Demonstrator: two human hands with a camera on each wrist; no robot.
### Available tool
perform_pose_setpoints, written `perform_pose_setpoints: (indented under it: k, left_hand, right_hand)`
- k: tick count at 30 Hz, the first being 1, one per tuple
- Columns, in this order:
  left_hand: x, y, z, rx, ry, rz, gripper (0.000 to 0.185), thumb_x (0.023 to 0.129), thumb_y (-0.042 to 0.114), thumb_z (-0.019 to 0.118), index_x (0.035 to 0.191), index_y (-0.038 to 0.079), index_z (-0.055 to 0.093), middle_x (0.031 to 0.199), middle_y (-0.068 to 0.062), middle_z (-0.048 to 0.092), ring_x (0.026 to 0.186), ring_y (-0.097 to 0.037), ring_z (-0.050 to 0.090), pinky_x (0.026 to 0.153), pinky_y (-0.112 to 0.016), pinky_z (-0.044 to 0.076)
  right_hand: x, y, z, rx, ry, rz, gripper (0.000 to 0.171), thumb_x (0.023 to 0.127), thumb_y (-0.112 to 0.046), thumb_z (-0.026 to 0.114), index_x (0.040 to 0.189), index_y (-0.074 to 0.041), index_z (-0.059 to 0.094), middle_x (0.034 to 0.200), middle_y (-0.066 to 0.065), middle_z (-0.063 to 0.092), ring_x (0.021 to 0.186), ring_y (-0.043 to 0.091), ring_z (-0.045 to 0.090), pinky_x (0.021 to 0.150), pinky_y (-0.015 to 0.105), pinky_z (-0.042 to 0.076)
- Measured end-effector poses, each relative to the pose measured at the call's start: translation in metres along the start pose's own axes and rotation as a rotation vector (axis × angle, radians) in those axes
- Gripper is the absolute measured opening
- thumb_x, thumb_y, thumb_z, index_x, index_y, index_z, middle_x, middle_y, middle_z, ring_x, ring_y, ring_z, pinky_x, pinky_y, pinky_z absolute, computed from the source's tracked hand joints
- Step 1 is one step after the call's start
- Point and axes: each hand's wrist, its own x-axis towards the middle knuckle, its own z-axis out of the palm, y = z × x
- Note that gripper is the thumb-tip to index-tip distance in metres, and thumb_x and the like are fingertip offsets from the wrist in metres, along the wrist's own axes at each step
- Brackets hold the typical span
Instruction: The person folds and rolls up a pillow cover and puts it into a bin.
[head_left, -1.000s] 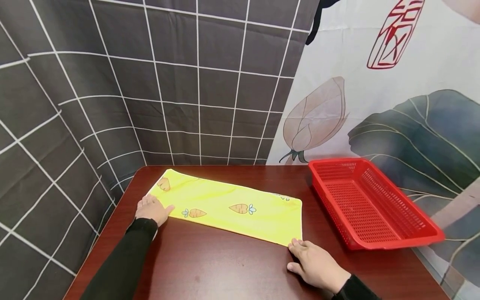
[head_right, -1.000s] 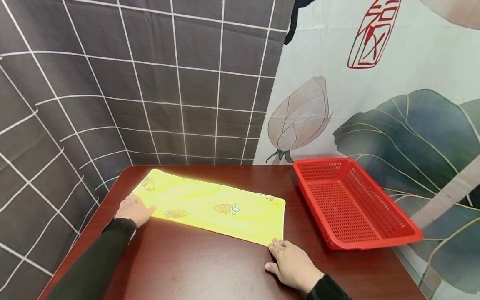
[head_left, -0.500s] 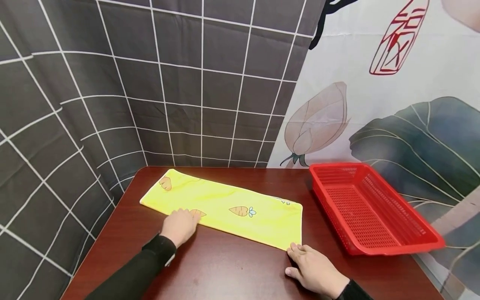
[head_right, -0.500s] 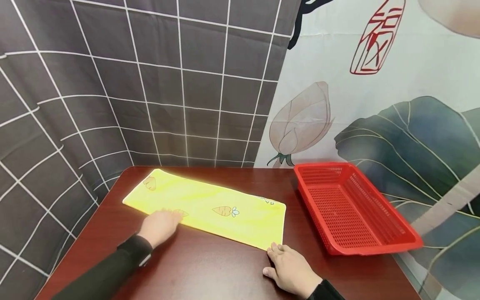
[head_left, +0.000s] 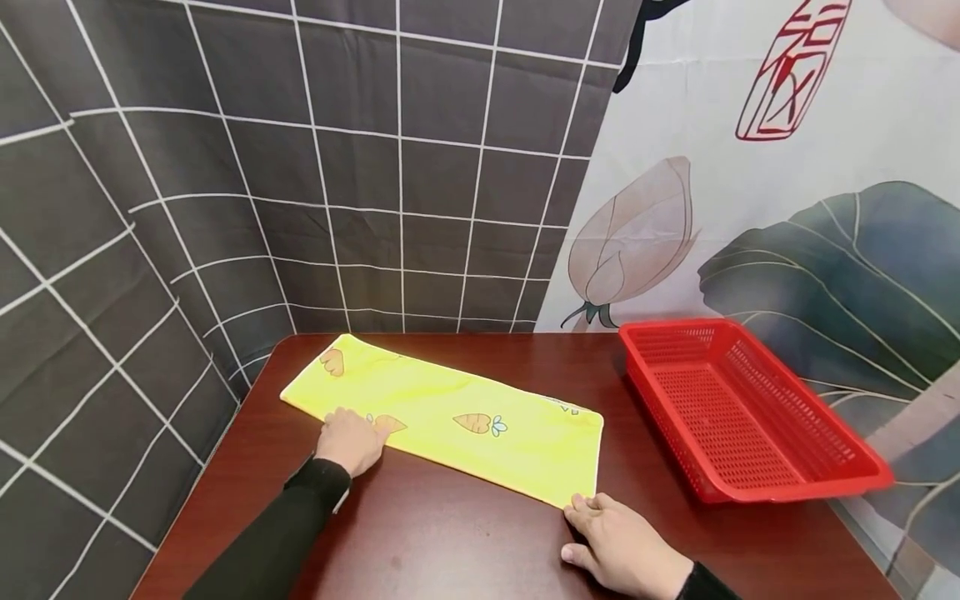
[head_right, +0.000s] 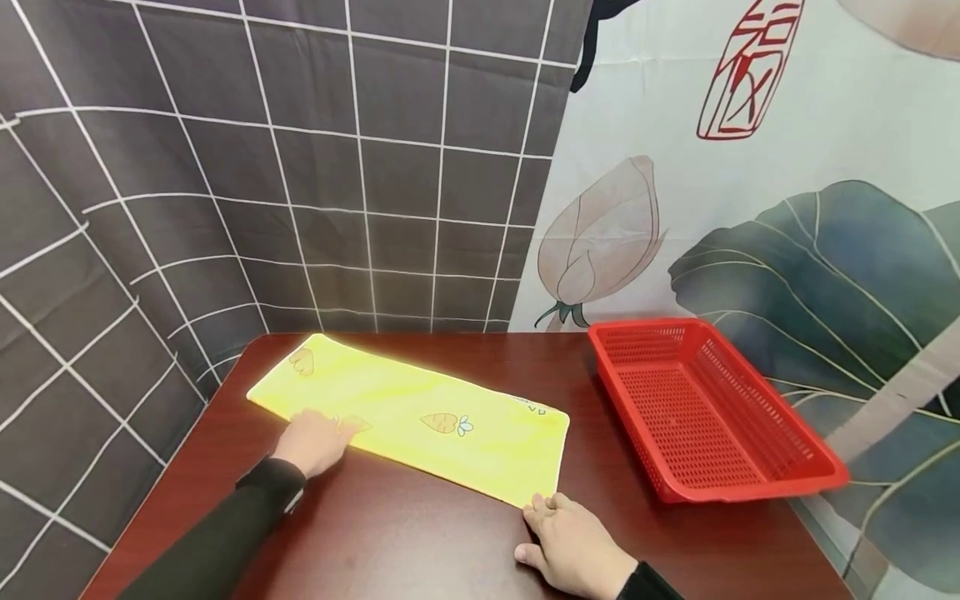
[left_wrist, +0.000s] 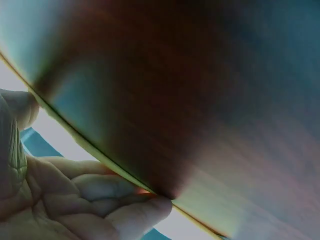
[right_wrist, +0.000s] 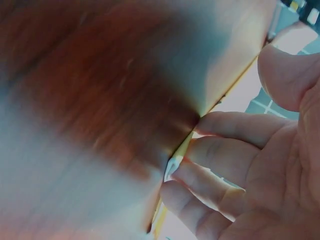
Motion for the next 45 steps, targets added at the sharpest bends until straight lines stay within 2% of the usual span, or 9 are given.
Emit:
perform_pose_setpoints:
  k: [9, 13, 18, 22, 26, 30, 35, 39, 45]
  left_hand:
    - [0.01, -0.017, -0.017, -0.149, -0.083, -0.073, 0.081, 0.101, 0.055, 0.062, 0.132, -0.018, 0.049, 0.12, -0.032, 0.054, 0.106, -0.045, 0.053, 0.093, -0.057, 0.05]
    - [0.013, -0.024, -0.022, -0.166, -0.071, -0.06, 0.075, 0.101, 0.05, 0.064, 0.129, -0.018, 0.049, 0.12, -0.032, 0.053, 0.107, -0.046, 0.052, 0.096, -0.058, 0.048]
    - [0.018, -0.039, -0.022, -0.155, -0.087, -0.021, 0.079, 0.101, 0.053, 0.062, 0.133, -0.017, 0.044, 0.119, -0.032, 0.05, 0.108, -0.046, 0.048, 0.098, -0.059, 0.045]
    - [0.024, -0.05, -0.019, -0.129, -0.096, 0.0, 0.083, 0.101, 0.056, 0.06, 0.136, -0.017, 0.042, 0.12, -0.031, 0.049, 0.11, -0.046, 0.046, 0.099, -0.06, 0.044]
    - [0.028, -0.059, -0.018, -0.08, -0.111, 0.02, 0.087, 0.104, 0.054, 0.056, 0.146, -0.019, 0.035, 0.141, -0.038, 0.044, 0.128, -0.052, 0.042, 0.114, -0.065, 0.039]
    - [0.031, -0.065, -0.02, -0.055, -0.141, 0.016, 0.093, 0.104, 0.057, 0.052, 0.152, -0.019, 0.029, 0.154, -0.041, 0.035, 0.139, -0.056, 0.037, 0.119, -0.069, 0.035]
    - [0.034, -0.071, -0.024, -0.049, -0.151, -0.004, 0.098, 0.096, 0.066, 0.06, 0.144, -0.016, 0.039, 0.133, -0.035, 0.048, 0.116, -0.049, 0.049, 0.101, -0.064, 0.048]
    - [0.04, -0.077, -0.023, -0.034, -0.149, 0.002, 0.107, 0.086, 0.076, 0.066, 0.138, -0.014, 0.043, 0.124, -0.032, 0.052, 0.106, -0.045, 0.052, 0.089, -0.058, 0.052]
    - [0.055, -0.092, -0.009, -0.043, -0.143, 0.041, 0.116, 0.084, 0.08, 0.064, 0.142, -0.017, 0.039, 0.131, -0.034, 0.049, 0.11, -0.046, 0.047, 0.094, -0.061, 0.051]
  right_hand:
    - [0.006, -0.019, -0.006, 0.096, -0.038, -0.053, 0.054, 0.102, -0.052, 0.067, 0.132, -0.008, 0.075, 0.132, 0.018, 0.075, 0.116, 0.028, 0.068, 0.095, 0.039, 0.058]
    - [0.012, -0.027, -0.005, 0.122, -0.092, -0.079, 0.058, 0.101, -0.057, 0.066, 0.135, -0.011, 0.074, 0.135, 0.014, 0.075, 0.116, 0.025, 0.068, 0.095, 0.037, 0.057]
    - [0.016, -0.041, -0.001, 0.091, -0.111, -0.127, 0.054, 0.1, -0.055, 0.066, 0.135, -0.015, 0.074, 0.137, 0.01, 0.074, 0.102, 0.015, 0.063, 0.086, 0.028, 0.052]
    - [0.019, -0.048, 0.009, 0.012, -0.017, -0.239, 0.039, 0.098, -0.043, 0.072, 0.129, -0.02, 0.078, 0.131, 0.004, 0.077, 0.087, 0.008, 0.054, 0.076, 0.016, 0.041]
    - [0.022, -0.049, 0.02, -0.081, 0.181, -0.405, 0.025, 0.094, -0.031, 0.078, 0.117, -0.022, 0.081, 0.121, -0.001, 0.081, 0.082, 0.004, 0.05, 0.072, 0.008, 0.028]
    - [0.024, -0.047, 0.026, -0.129, 0.293, -0.499, 0.022, 0.091, -0.024, 0.081, 0.113, -0.023, 0.082, 0.118, -0.004, 0.081, 0.078, 0.001, 0.045, 0.07, 0.007, 0.019]
    - [0.025, -0.048, 0.026, -0.088, 0.216, -0.512, 0.023, 0.096, -0.024, 0.075, 0.117, -0.02, 0.082, 0.121, -0.002, 0.081, 0.081, -0.001, 0.049, 0.07, 0.005, 0.014]
    - [0.025, -0.048, 0.025, -0.049, 0.149, -0.509, 0.022, 0.1, -0.024, 0.072, 0.119, -0.018, 0.081, 0.123, -0.001, 0.08, 0.087, -0.002, 0.055, 0.072, 0.004, 0.013]
    - [0.025, -0.048, 0.022, -0.05, 0.139, -0.518, 0.022, 0.1, -0.024, 0.072, 0.118, -0.019, 0.081, 0.123, -0.001, 0.08, 0.089, -0.003, 0.056, 0.072, 0.005, 0.014]
